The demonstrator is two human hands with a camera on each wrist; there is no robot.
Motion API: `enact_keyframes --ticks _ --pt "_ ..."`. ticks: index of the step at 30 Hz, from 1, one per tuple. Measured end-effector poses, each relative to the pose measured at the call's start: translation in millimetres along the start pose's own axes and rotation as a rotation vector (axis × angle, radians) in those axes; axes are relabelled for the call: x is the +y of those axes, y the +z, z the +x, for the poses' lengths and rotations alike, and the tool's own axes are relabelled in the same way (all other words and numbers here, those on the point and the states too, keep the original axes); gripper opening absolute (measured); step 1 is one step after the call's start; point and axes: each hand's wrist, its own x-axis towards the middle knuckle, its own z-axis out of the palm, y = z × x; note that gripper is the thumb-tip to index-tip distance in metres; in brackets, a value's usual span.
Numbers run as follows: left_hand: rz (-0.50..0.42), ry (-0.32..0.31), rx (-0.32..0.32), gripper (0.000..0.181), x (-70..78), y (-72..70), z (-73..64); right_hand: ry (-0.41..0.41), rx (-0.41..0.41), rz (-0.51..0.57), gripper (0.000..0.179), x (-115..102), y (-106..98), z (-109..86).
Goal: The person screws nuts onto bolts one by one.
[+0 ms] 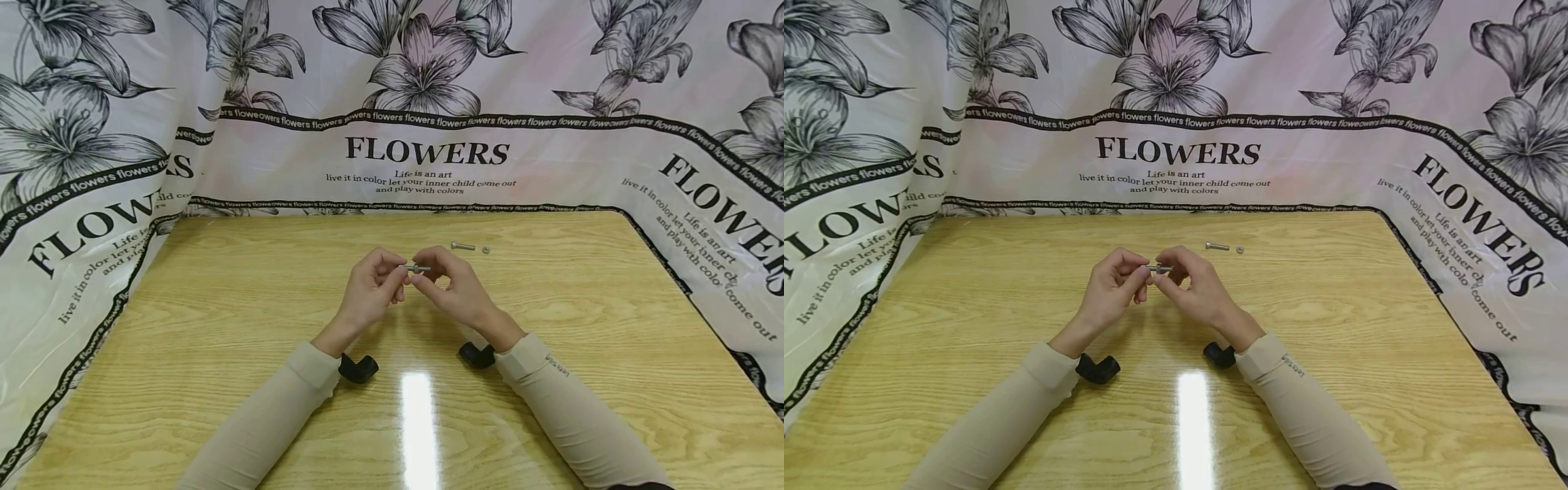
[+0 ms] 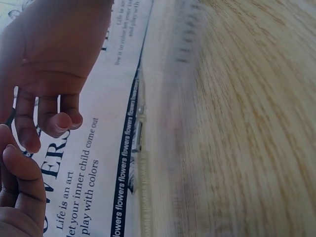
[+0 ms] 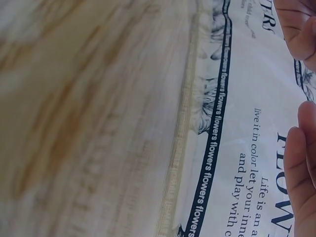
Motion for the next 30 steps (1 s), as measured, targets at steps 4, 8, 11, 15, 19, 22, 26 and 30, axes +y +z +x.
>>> enact_keyframes --ticks 4,8,11,15,19,22,26,30 --pt "0.010 0.003 0.000 0.013 -0.4 -0.6 0.5 -0.031 0.006 0.007 0.024 -0.2 0.7 0.4" --pt "0.003 0.005 0.002 0.014 -0.2 -0.8 0.6 -0.060 0.018 0.001 0.016 1.6 2.4 0.8" --pt "0.000 0.000 0.003 0.014 0.5 -0.4 0.1 -0.056 0.019 -0.007 0.008 3.2 2.6 0.8" --pt "0.004 -0.005 0.002 0.014 0.4 0.1 0.0 -0.022 0.008 -0.007 0.012 19.8 4.6 0.5" --pt "0.000 -0.002 -0.002 0.014 0.0 0.3 0.6 -0.012 0.002 -0.006 0.016 41.2 6.8 -0.5" --pt "-0.008 -0.003 0.001 0.015 0.2 0.3 0.5 -0.020 0.002 -0.009 0.024 40.7 5.6 -1.2" --pt "-0.001 -0.001 0.005 0.013 -0.5 0.9 0.2 -0.031 0.008 0.002 0.025 40.6 4.9 -2.1" --pt "0.005 0.007 -0.001 0.012 -0.8 1.3 0.4 -0.035 0.014 0.010 0.023 40.5 5.2 -2.4"
